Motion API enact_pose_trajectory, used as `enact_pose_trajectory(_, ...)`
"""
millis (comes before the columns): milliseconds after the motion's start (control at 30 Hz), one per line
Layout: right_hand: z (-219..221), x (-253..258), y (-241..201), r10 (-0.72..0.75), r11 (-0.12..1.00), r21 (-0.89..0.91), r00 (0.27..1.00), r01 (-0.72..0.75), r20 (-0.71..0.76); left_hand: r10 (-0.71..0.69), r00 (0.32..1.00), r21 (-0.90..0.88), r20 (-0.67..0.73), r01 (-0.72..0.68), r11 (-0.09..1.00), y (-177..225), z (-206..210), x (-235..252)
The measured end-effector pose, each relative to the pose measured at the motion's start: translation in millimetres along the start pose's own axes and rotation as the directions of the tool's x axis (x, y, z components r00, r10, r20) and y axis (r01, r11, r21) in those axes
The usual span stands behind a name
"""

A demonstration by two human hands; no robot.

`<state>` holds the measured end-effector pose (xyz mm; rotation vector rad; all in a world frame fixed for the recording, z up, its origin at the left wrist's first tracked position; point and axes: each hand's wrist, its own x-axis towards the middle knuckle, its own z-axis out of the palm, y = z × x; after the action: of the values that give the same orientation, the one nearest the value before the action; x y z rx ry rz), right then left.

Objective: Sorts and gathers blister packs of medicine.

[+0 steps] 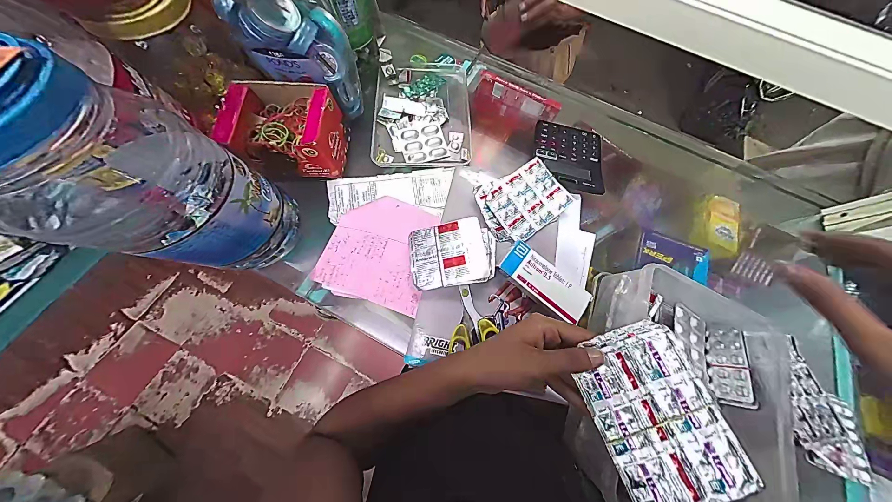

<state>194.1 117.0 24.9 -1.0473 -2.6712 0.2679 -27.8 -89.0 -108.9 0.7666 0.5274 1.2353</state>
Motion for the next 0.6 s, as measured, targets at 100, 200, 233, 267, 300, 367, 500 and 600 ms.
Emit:
enact_pose_trajectory(100, 44, 79, -32, -0.293, 0.956, 0.040, 0.937, 0.291, 0.191, -0.024, 1.000, -0.012, -0.003, 0.024, 1.000, -3, -8, 2)
enact_pose_trajectory(200, 91, 131, -56, -0.320, 0.947, 0.088, 0.870, 0.310, 0.374, -0.038, 0.999, -0.023, -0.036, 0.038, 0.999, -4, -15, 1)
enact_pose_trajectory(233, 105, 140, -63, -0.280, 0.958, 0.061, 0.865, 0.280, 0.416, -0.038, 0.998, -0.031, -0.046, 0.037, 0.999, -5, -17, 0)
enact_pose_trajectory(267, 117, 146, -70, -0.227, 0.969, 0.016, 0.862, 0.247, 0.453, -0.040, 0.998, -0.042, -0.053, 0.038, 0.998, -6, -18, -1)
enact_pose_trajectory(300, 128, 152, -75, -0.183, 0.972, -0.040, 0.855, 0.231, 0.485, -0.046, 0.997, -0.057, -0.057, 0.043, 0.997, -7, -19, -2)
enact_pose_trajectory(367, 137, 159, -85, -0.088, 0.976, -0.118, 0.822, 0.185, 0.562, -0.065, 0.996, -0.086, -0.060, 0.059, 0.994, -7, -19, -4)
enact_pose_trajectory(500, 124, 156, -87, -0.121, 0.990, -0.005, 0.870, 0.141, 0.477, -0.066, 0.995, -0.126, -0.070, 0.057, 0.990, -6, -19, -4)
enact_pose_trajectory(600, 92, 156, -69, -0.203, 0.960, 0.259, 0.894, 0.103, 0.399, -0.074, 0.995, -0.146, -0.060, 0.064, 0.987, -7, -18, -4)
